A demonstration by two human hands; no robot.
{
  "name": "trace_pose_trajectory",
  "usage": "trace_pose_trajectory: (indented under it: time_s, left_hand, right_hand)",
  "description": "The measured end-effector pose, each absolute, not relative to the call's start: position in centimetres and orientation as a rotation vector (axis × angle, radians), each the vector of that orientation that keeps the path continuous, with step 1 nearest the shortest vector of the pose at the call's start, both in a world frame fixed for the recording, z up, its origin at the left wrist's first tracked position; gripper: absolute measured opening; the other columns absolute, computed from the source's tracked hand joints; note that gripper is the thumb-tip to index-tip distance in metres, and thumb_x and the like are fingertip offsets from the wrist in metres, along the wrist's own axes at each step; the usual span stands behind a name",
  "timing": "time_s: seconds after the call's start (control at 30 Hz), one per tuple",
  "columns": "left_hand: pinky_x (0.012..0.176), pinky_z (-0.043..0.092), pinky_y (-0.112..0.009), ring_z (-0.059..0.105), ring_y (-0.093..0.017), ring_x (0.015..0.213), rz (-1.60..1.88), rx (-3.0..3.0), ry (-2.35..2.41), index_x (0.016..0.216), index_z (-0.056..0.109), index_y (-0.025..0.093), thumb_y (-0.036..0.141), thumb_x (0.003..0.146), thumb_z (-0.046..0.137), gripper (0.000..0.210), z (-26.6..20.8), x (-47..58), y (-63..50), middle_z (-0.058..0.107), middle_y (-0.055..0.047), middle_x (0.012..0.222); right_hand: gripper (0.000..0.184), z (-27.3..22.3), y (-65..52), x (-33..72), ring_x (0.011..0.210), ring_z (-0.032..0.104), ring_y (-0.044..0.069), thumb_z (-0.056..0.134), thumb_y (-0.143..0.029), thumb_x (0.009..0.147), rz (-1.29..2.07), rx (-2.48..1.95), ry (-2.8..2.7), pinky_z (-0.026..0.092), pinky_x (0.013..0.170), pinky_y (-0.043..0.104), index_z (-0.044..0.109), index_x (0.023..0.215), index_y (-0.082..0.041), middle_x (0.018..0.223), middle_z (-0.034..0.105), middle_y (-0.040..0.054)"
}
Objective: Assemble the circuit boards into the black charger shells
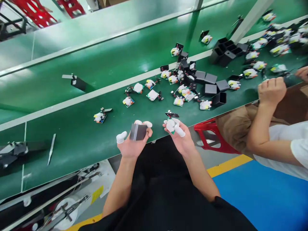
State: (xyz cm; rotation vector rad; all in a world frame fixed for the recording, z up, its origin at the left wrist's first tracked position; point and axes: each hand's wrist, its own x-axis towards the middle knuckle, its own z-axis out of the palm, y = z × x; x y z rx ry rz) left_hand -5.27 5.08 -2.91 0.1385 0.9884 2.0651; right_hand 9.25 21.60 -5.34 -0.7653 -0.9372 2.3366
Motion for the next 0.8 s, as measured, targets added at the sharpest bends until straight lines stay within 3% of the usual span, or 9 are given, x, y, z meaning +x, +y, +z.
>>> trace_pose_trajectory:
  time_s: [0.07,0.13,0.23,0.3,0.43,0.53,0.67,0.8]
  left_hand:
    - [0.077,0.061,-0.039,0.070,-0.025,0.089,2.086,0.046,0.977,0.106,0.071,0.023,0.063,0.084,0.075,0.045,-3.3,-4.4,2.3,0.074,-0.011,0.108]
    - [0.074,0.060,-0.034,0.070,-0.022,0.087,2.096,0.050,1.054,0.110,0.072,0.025,0.052,0.082,0.082,0.040,-3.7,-4.1,0.5,0.074,-0.008,0.107]
    - [0.074,0.059,-0.028,0.069,-0.017,0.085,2.167,0.120,1.291,0.123,0.074,0.029,0.032,0.067,0.100,0.062,-4.5,-4.0,-1.5,0.073,-0.002,0.104]
    - [0.081,0.061,-0.027,0.071,-0.016,0.090,2.207,0.168,1.460,0.121,0.076,0.027,0.024,0.061,0.105,0.067,-5.1,-4.0,-2.5,0.073,-0.001,0.105]
    - [0.097,0.066,-0.035,0.078,-0.023,0.112,2.027,0.428,1.689,0.121,0.074,0.024,0.023,0.080,0.099,0.048,-4.6,-3.3,-3.8,0.075,-0.008,0.125]
    - [0.100,0.068,-0.040,0.080,-0.024,0.115,2.007,0.687,1.748,0.127,0.065,0.028,0.019,0.093,0.087,0.042,-3.4,-2.5,-3.8,0.074,-0.008,0.126]
    - [0.097,0.070,-0.046,0.077,-0.024,0.110,2.100,0.982,1.746,0.141,0.056,0.033,0.030,0.093,0.085,0.056,-3.2,-1.9,-3.7,0.064,-0.007,0.123]
    - [0.100,0.070,-0.059,0.074,-0.033,0.116,2.140,0.968,1.592,0.148,0.055,0.036,0.064,0.087,0.086,0.073,-4.9,-1.9,-3.9,0.060,-0.010,0.126]
  right_hand:
    - [0.045,-4.7,20.5,9.1,0.110,0.084,0.028,0.097,-0.059,0.082,2.543,-0.647,-0.882,0.069,0.109,0.048,0.081,0.110,-0.027,0.120,0.086,0.0069]
    - [0.053,-4.4,19.3,8.5,0.114,0.084,0.030,0.100,-0.063,0.076,2.643,-0.558,-0.864,0.067,0.115,0.052,0.082,0.111,-0.028,0.119,0.086,0.0064]
    - [0.066,-4.3,17.5,7.4,0.118,0.083,0.033,0.108,-0.057,0.064,2.679,-0.512,-0.913,0.064,0.120,0.060,0.081,0.117,-0.028,0.114,0.084,0.0063]
    - [0.067,-4.2,16.3,6.8,0.115,0.083,0.033,0.111,-0.050,0.059,2.635,-0.501,-0.949,0.064,0.119,0.061,0.081,0.116,-0.029,0.112,0.083,0.0046]
    - [0.062,-3.5,14.9,6.4,0.103,0.084,0.030,0.112,-0.047,0.056,2.452,-0.499,-1.140,0.068,0.111,0.057,0.082,0.107,-0.030,0.109,0.081,0.0032]
    - [0.061,-3.0,14.7,6.9,0.093,0.081,0.026,0.111,-0.046,0.060,2.353,-0.446,-1.306,0.072,0.094,0.047,0.081,0.111,-0.031,0.111,0.083,0.0048]
    - [0.062,-2.3,14.7,8.1,0.092,0.082,0.025,0.109,-0.036,0.068,2.302,-0.272,-1.447,0.070,0.077,0.038,0.080,0.123,-0.034,0.117,0.085,0.0057]
    - [0.073,-1.3,14.3,8.8,0.101,0.084,0.032,0.111,-0.044,0.065,2.217,-0.195,-1.521,0.074,0.088,0.050,0.079,0.130,-0.033,0.117,0.082,0.0078]
